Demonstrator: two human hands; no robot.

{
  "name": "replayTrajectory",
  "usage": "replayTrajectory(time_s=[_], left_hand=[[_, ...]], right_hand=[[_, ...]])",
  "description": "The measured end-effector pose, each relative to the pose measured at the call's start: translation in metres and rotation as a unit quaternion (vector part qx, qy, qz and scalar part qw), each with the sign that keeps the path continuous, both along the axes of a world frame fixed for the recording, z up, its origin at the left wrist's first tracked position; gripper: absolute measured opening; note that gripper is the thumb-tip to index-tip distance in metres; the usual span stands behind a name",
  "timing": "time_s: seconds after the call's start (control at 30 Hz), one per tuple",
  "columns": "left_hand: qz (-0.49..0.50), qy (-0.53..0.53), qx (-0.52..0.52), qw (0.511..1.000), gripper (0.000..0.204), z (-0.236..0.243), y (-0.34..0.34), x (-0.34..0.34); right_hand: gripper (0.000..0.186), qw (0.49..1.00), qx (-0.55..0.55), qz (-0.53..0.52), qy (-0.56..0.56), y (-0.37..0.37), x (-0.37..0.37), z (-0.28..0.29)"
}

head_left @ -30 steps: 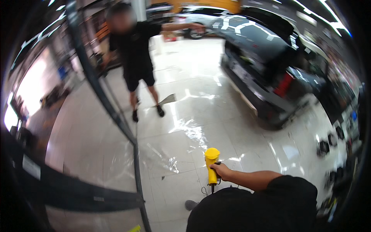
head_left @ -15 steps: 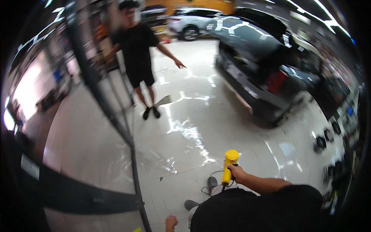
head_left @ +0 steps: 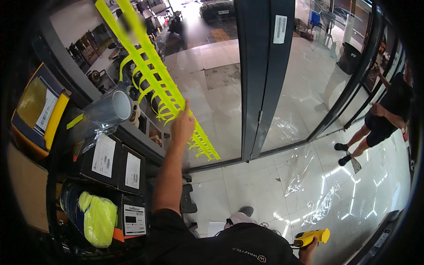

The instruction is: The person wipes the front hood and bumper of a grey Mini Cooper with a yellow microfiber cloth. They then use a heat gun to apply heat to the surface while smoothing the film with a squeegee. The person continues to wipe and smooth the film across the hood and front bumper area.

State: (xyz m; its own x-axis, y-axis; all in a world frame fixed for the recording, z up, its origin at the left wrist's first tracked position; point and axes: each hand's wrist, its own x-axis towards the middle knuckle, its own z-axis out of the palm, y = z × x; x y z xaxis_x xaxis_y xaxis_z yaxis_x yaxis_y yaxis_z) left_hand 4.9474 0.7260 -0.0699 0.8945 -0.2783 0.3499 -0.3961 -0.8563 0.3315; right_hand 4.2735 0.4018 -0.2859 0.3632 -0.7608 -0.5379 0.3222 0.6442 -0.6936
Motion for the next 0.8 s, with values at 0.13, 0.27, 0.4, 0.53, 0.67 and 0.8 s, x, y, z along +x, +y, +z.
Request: replayTrajectory(time_s=[0.13, 0.27, 0.4, 0.53, 0.67, 0.8], left_hand=[[0.077, -0.099, 0.117, 0.985, 0.067, 0.103, 0.019, 0.032], [0.124, -0.144, 0.095, 0.977, 0.065, 0.158, 0.029, 0.041], [0.149, -0.169, 0.097, 0.970, 0.070, 0.170, 0.033, 0.043], [0.085, -0.153, 0.095, 0.980, 0.072, 0.151, -0.006, 0.067], [0.071, -0.299, 0.196, 0.931, 0.056, 0.068, 0.053, 0.151], [0.111, -0.289, 0.203, 0.929, 0.059, 0.077, 0.106, 0.139]], right_hand=[[0.043, 0.999, -0.045, 0.024, 0.005, -0.013, 0.028, 0.012], [0.042, 0.998, -0.041, 0.040, 0.013, -0.008, 0.050, 0.012], [0.041, 0.997, -0.026, 0.070, 0.002, 0.013, 0.065, 0.013], [0.038, 1.000, -0.001, -0.019, 0.009, 0.038, 0.040, -0.017], [0.025, 0.984, 0.038, -0.164, 0.049, 0.105, 0.051, -0.012], [0.033, 0.962, 0.051, -0.131, 0.236, 0.055, 0.087, -0.004]])
